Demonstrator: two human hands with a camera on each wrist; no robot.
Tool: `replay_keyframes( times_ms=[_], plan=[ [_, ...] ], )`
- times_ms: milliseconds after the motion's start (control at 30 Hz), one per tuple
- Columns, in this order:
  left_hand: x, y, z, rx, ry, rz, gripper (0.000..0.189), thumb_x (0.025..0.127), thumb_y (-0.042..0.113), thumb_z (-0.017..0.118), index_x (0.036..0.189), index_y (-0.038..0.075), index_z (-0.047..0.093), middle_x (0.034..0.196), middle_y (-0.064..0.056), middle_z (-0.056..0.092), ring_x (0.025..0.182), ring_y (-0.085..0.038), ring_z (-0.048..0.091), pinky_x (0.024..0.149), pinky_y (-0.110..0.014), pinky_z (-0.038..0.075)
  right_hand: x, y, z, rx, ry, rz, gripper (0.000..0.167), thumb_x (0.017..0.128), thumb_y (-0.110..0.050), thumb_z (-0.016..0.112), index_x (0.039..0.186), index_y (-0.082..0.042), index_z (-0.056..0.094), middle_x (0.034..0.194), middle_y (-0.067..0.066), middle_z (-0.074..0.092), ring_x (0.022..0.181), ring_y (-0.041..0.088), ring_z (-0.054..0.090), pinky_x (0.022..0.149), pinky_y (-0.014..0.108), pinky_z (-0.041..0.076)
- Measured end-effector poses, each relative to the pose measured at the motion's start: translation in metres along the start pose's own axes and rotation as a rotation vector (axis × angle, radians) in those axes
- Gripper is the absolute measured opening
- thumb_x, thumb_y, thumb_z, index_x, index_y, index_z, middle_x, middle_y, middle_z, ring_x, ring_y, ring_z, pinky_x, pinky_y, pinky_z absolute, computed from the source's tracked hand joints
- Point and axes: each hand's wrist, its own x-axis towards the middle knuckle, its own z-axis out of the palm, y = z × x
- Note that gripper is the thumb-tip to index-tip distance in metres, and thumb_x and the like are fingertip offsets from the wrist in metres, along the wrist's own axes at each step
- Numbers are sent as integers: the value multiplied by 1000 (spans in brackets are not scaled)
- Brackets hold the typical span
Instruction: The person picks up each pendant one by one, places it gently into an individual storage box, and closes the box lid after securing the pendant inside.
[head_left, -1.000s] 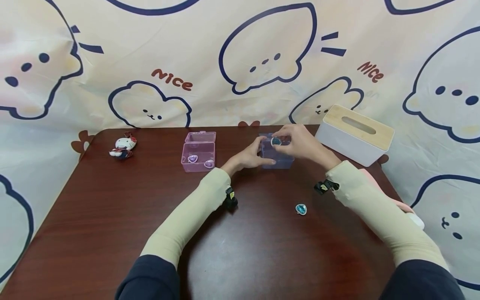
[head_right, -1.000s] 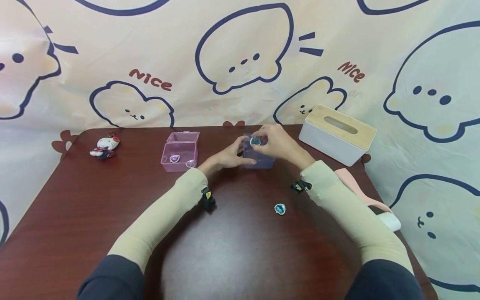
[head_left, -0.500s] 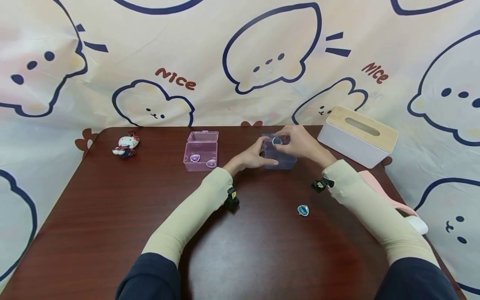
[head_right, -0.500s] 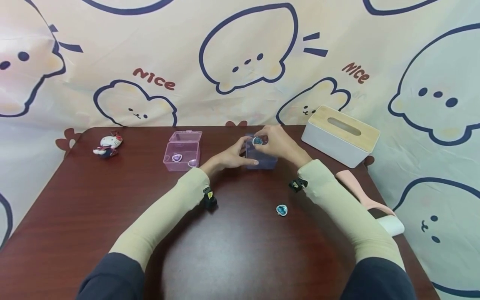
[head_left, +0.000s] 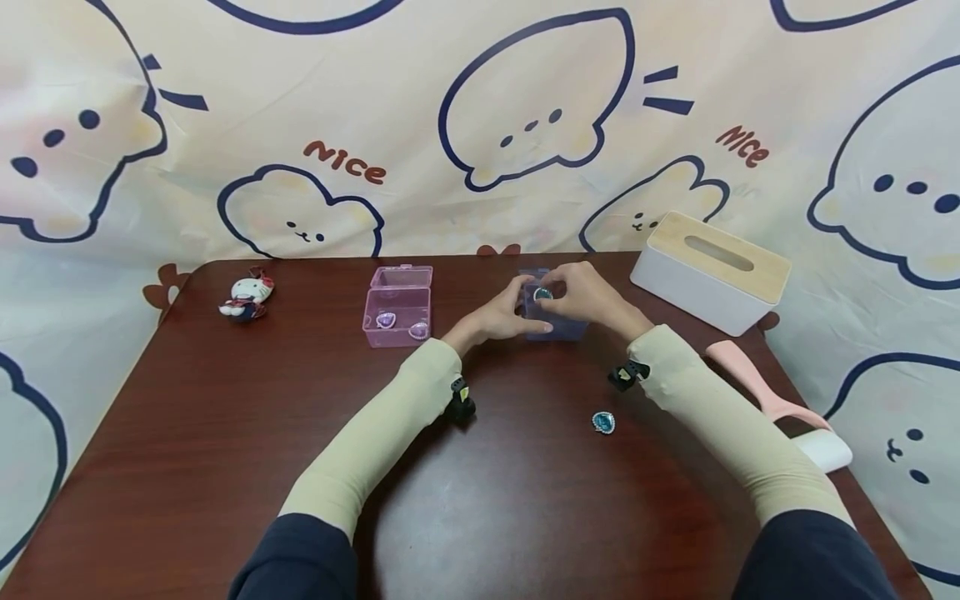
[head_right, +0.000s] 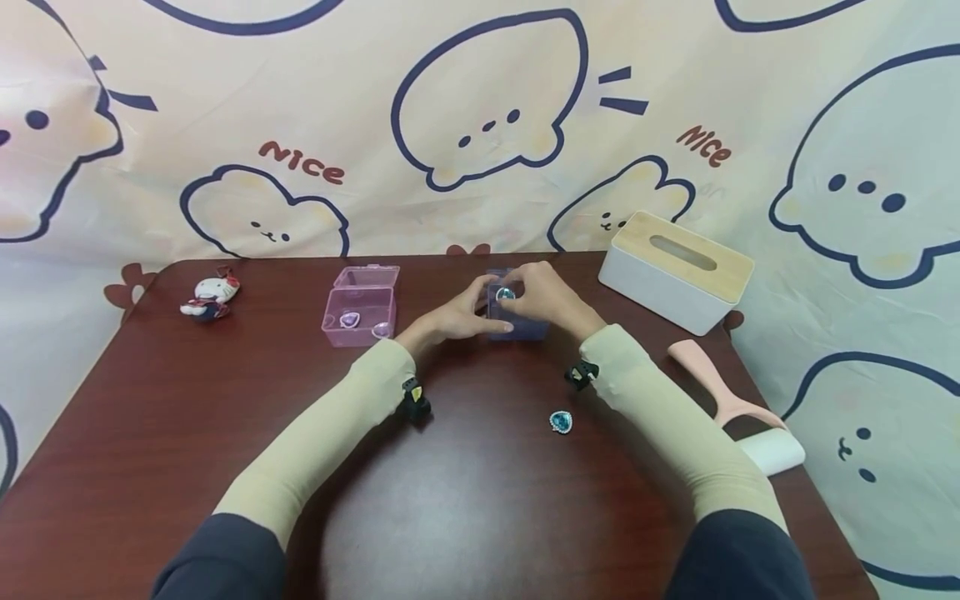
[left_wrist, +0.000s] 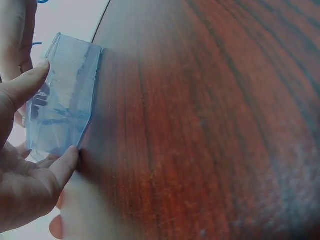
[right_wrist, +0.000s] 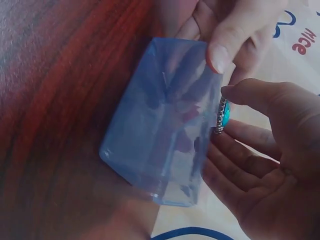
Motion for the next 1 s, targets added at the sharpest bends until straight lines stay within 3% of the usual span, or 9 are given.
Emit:
replay_keyframes(
  times_ms=[267, 467, 567, 700, 833, 1000],
  plan=[
    [1, 2, 3, 1, -22, -2, 100, 95, 33, 75, 165, 18, 6, 172, -14, 14, 160, -31, 19, 128, -52, 26, -2, 5, 10, 8, 0, 59, 36, 92, -21, 77, 120, 2, 74, 115, 18, 77, 75, 21, 64, 70, 33, 52],
    [2, 2, 5, 7, -26, 4, 100, 93, 36, 76, 164, 20, 8, 171, -17, 16, 160, -31, 19, 128, -52, 26, -8, 3, 12, 4, 24, 59, 32, 94, -23, 76, 115, 2, 77, 101, 18, 79, 61, 17, 62, 62, 30, 50],
    [3, 0, 5, 7, -24, 10, 99, 94, 34, 76, 164, 20, 8, 171, -18, 16, 160, -32, 19, 127, -51, 27, -19, -8, 2, -10, 42, 45, 29, 96, -22, 74, 113, 1, 77, 101, 17, 79, 74, 22, 70, 68, 35, 55],
    [3, -2, 3, 0, -8, 21, 98, 95, 31, 75, 164, 19, 7, 171, -18, 16, 160, -33, 19, 127, -52, 27, -49, -33, -27, -17, -1, 35, 30, 94, -22, 76, 115, -1, 77, 108, 17, 78, 88, 25, 72, 76, 40, 59],
    [2, -3, 0, 0, 2, 19, 97, 95, 32, 75, 164, 21, 8, 172, -16, 15, 161, -31, 18, 128, -52, 26, -91, -51, -52, -28, -126, 29, 33, 91, -26, 80, 115, -4, 77, 110, 15, 78, 93, 24, 73, 81, 43, 60],
    [2, -2, -1, -6, -4, 5, 97, 95, 31, 75, 164, 23, 8, 173, -15, 11, 161, -31, 16, 128, -51, 25, -146, -58, -64, -52, -234, 32, 37, 88, -31, 82, 117, -7, 76, 115, 10, 77, 108, 28, 73, 91, 47, 59]
  ],
)
